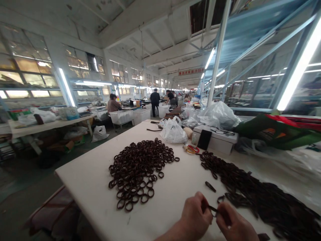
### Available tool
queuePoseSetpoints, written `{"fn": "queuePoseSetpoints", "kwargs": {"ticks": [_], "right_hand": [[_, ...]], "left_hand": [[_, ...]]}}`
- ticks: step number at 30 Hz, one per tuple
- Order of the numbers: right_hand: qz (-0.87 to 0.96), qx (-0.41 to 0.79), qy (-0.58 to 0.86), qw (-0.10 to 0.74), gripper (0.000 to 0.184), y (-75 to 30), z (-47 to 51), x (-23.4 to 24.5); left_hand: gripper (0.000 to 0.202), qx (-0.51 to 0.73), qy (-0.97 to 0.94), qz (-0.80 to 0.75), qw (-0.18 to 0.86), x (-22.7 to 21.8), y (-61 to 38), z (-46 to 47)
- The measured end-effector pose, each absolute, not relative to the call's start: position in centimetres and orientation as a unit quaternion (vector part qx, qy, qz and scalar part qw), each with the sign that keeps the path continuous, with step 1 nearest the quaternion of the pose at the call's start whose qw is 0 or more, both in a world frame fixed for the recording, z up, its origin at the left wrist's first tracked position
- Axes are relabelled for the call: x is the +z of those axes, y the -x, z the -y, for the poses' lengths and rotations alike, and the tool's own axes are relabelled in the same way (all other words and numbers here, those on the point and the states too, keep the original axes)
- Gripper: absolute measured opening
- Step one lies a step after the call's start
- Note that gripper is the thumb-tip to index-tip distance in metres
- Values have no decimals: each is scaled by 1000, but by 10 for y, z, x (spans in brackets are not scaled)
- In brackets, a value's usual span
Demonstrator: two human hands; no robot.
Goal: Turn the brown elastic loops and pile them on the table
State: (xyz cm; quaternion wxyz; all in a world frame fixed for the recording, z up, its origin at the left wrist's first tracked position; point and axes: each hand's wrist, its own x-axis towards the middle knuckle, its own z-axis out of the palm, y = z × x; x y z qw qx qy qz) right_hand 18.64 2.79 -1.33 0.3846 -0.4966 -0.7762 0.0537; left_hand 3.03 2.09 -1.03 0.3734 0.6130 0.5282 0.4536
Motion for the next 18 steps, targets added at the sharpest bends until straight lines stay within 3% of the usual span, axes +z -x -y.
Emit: {"fn": "queuePoseSetpoints", "kwargs": {"ticks": [3, 6, 9, 13, 18], "right_hand": [[743, 44, 579, 333, 12, -177, -17, 1], [721, 62, 607, 329, 15, -169, -14, 11], [716, 94, 615, 315, 24, -168, -17, 10], [711, 121, 611, 327, 21, -175, -19, 7], [712, 147, 591, 349, 16, -180, -20, 3]], "left_hand": [[7, 421, -656, -562, 278, 1, -28, -15], [8, 414, -664, -569, 251, 5, -26, -15], [11, 427, -646, -553, 307, 0, -25, -19], [23, 446, -624, -481, 425, -6, -22, -22], [12, 421, -663, -424, 450, -7, -23, -16]]}}
